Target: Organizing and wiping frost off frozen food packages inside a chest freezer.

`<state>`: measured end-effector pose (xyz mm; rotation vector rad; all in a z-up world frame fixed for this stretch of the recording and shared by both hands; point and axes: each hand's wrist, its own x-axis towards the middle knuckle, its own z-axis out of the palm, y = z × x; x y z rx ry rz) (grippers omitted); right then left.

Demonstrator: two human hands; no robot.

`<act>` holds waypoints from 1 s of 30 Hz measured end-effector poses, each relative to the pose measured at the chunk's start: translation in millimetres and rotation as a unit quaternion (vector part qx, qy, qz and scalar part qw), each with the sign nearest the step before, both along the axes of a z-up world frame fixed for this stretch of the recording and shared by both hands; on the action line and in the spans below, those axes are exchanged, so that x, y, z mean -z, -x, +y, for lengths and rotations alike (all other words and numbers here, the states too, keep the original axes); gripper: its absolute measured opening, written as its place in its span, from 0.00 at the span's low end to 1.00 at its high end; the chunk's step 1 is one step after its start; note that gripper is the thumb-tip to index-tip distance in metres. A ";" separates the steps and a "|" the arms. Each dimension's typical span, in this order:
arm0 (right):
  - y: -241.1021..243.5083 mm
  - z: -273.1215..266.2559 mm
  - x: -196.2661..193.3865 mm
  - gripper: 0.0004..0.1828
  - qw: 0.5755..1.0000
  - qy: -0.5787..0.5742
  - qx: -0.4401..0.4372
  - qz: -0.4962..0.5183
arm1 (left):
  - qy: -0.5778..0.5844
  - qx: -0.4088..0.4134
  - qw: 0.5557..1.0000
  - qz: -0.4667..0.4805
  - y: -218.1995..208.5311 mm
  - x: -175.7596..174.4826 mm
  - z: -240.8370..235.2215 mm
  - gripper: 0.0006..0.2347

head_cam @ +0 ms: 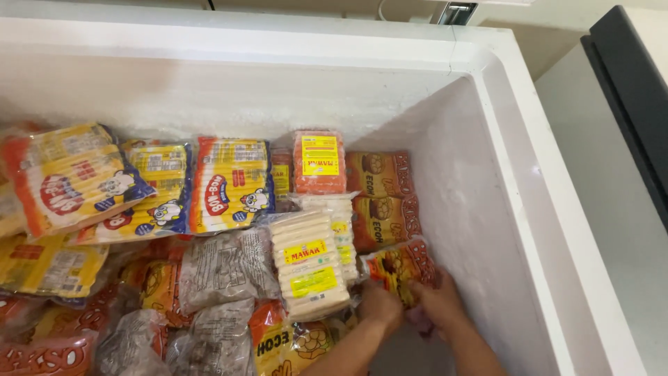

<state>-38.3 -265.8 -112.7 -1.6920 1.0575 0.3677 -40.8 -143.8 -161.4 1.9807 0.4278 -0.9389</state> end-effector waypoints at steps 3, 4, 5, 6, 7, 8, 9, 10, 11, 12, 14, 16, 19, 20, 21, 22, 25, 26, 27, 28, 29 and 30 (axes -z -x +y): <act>14.0 -42.4 112.6 0.62 0.927 0.320 -0.186 0.056 | -0.018 0.056 0.998 -0.004 -3.4 -5.4 9.6 0.34; 11.0 -31.2 108.9 0.62 0.928 0.321 -0.183 0.053 | -0.019 0.057 0.998 -0.008 -10.0 -7.0 9.8 0.34; 14.7 -23.3 102.5 0.52 0.920 0.306 -0.215 0.114 | -0.022 0.090 0.996 -0.011 -10.7 -10.2 6.9 0.36; 18.2 -15.2 96.6 0.45 0.908 0.290 -0.248 0.173 | -0.025 0.122 0.992 -0.014 -11.7 -12.9 4.2 0.38; 17.3 -5.4 68.3 0.45 0.907 0.291 -0.249 0.177 | -0.022 0.122 0.992 -0.011 -10.9 -12.9 1.9 0.38; 15.9 4.9 40.1 0.44 0.895 0.305 -0.283 0.161 | -0.026 0.152 0.988 -0.012 -10.3 -12.9 0.0 0.41; 10.3 17.1 12.6 0.44 0.882 0.318 -0.317 0.141 | -0.032 0.181 0.983 -0.017 -13.7 -12.9 -0.1 0.43; 7.6 16.5 9.7 0.44 0.882 0.319 -0.317 0.140 | -0.032 0.181 0.983 -0.018 -7.2 11.9 -9.1 0.43; 6.7 17.3 7.9 0.42 0.845 0.329 -0.392 0.154 | -0.081 0.238 0.966 -0.054 1.5 37.5 -16.4 0.40; 5.5 18.0 6.4 0.41 0.802 0.337 -0.465 0.165 | -0.130 0.294 0.943 -0.090 10.1 63.3 -23.7 0.38; -1.0 18.3 17.3 0.41 0.805 0.337 -0.462 0.161 | -0.137 0.308 0.939 -0.074 12.0 63.0 -23.9 0.36; -11.9 15.1 31.5 0.41 0.805 0.340 -0.460 0.155 | -0.143 0.320 0.935 -0.060 11.8 84.6 -31.6 0.34; -14.5 12.2 59.6 0.41 0.812 0.338 -0.451 0.151 | -0.240 0.375 0.872 -0.206 16.0 125.8 -36.8 0.34; -10.9 11.4 68.7 0.42 0.816 0.337 -0.445 0.151 | -0.271 0.386 0.840 -0.266 12.0 123.1 -32.7 0.33; -6.5 8.5 78.3 0.43 0.822 0.336 -0.433 0.152 | -0.298 0.399 0.802 -0.330 7.0 121.5 -30.9 0.33; -2.2 6.6 84.2 0.43 0.825 0.334 -0.429 0.158 | -0.294 0.406 0.800 -0.329 1.3 103.1 -27.5 0.33; 0.9 9.1 64.2 0.45 0.833 0.340 -0.406 0.162 | -0.193 0.375 0.891 -0.166 -20.9 39.7 -19.1 0.31; 0.3 18.1 37.1 0.47 0.860 0.324 -0.368 0.146 | -0.163 0.376 0.905 -0.114 -25.3 16.5 -13.7 0.32; -8.8 28.7 11.8 0.50 0.885 0.309 -0.326 0.121 | -0.136 0.373 0.915 -0.069 -38.7 -5.4 -6.6 0.34; 11.5 22.0 41.8 0.50 0.885 0.309 -0.328 0.117 | -0.139 0.371 0.916 -0.071 -21.2 54.3 -28.4 0.34; 34.7 15.9 70.9 0.34 0.890 0.344 -0.287 0.088 | -0.234 0.345 0.874 -0.250 -6.2 110.0 -36.5 0.39; 57.9 9.2 100.2 0.23 0.891 0.378 -0.244 0.062 | -0.319 0.307 0.793 -0.418 -1.3 161.5 -35.2 0.44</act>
